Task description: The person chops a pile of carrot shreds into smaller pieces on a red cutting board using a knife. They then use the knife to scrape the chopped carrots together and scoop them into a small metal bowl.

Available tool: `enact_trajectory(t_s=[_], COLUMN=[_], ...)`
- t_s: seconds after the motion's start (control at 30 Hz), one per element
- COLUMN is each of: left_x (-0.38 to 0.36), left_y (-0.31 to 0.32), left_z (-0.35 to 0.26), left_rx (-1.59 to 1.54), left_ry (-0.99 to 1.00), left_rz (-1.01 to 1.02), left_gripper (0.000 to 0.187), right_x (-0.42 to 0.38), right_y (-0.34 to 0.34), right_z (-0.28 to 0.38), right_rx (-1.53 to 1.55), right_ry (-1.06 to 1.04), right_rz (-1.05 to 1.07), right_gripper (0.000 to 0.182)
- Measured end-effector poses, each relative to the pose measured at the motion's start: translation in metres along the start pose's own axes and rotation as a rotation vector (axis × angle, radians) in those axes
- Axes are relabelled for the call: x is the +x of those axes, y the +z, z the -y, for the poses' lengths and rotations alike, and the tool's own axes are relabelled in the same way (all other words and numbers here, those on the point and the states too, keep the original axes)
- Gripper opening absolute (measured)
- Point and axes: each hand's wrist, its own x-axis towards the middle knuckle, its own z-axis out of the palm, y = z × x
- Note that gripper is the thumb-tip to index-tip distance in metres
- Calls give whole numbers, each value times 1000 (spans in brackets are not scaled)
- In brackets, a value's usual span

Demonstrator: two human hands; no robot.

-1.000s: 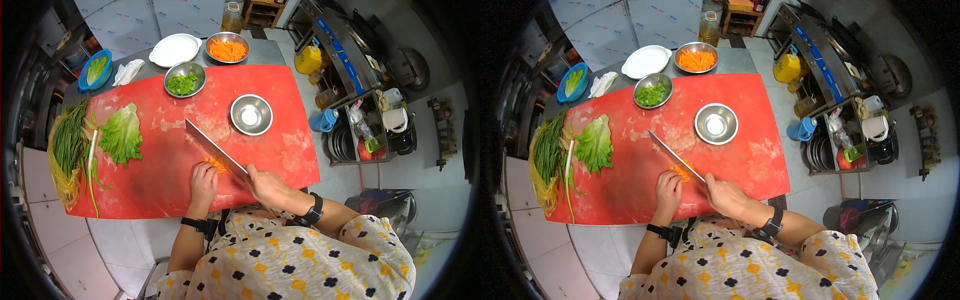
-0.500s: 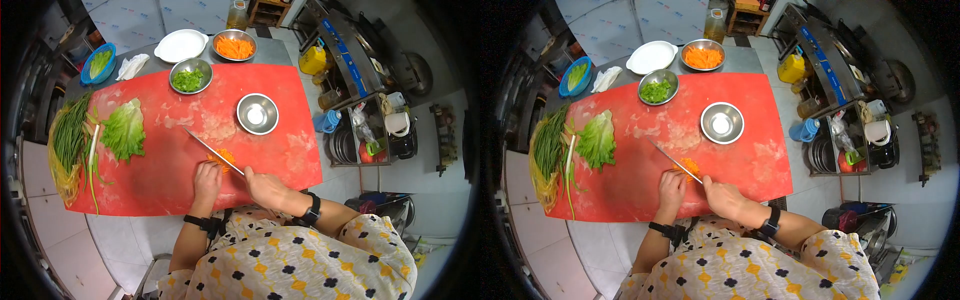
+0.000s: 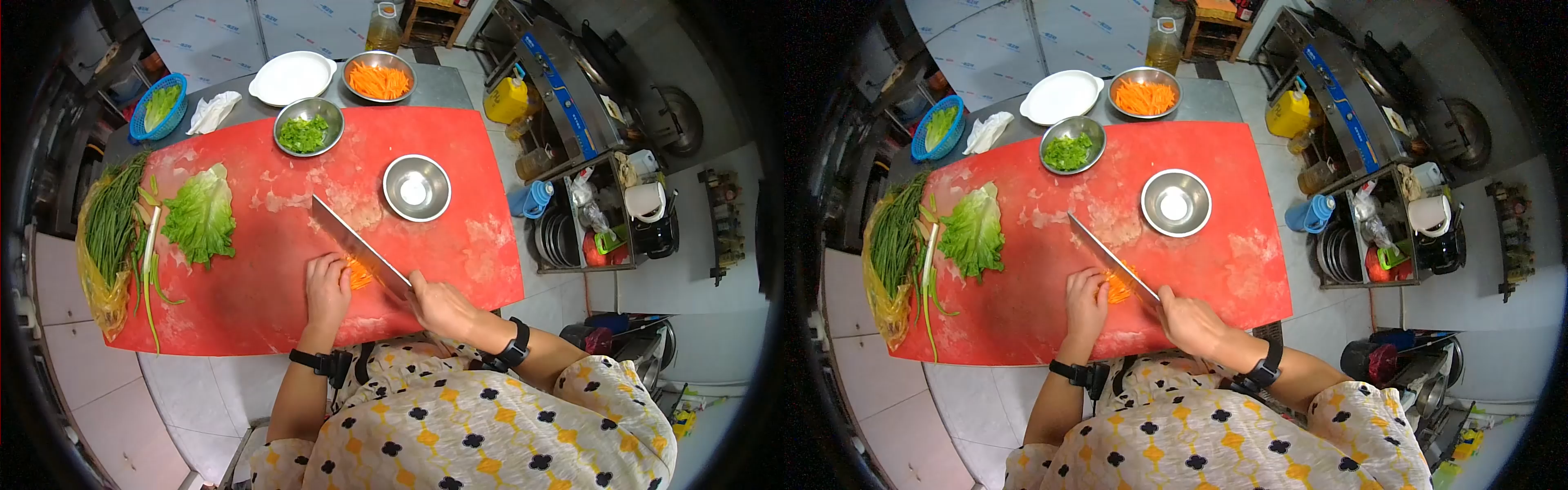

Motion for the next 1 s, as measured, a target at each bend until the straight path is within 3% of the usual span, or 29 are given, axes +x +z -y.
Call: enact_trajectory(t_s=[0.33,0.43,0.7,1.0], left_x=[-5,-7,-9,-8], left_y=[7,9,6,8], left_z=[-5,-5,-4,-18], left_rx=[33,27,1,51], left_ry=[78,64,27,75], left_rz=[-15,-13,-32,-29], left_gripper=[13,14,11,22], right_x=[4,11,15,2], right_y=[0,5,11,2], right_z=[4,8,-4,-4], right_rx=[-54,-87,22,-70], right_ry=[16,27,-41,23], right_rz=[70,146,-40,39], right_gripper=[21,13,18,20])
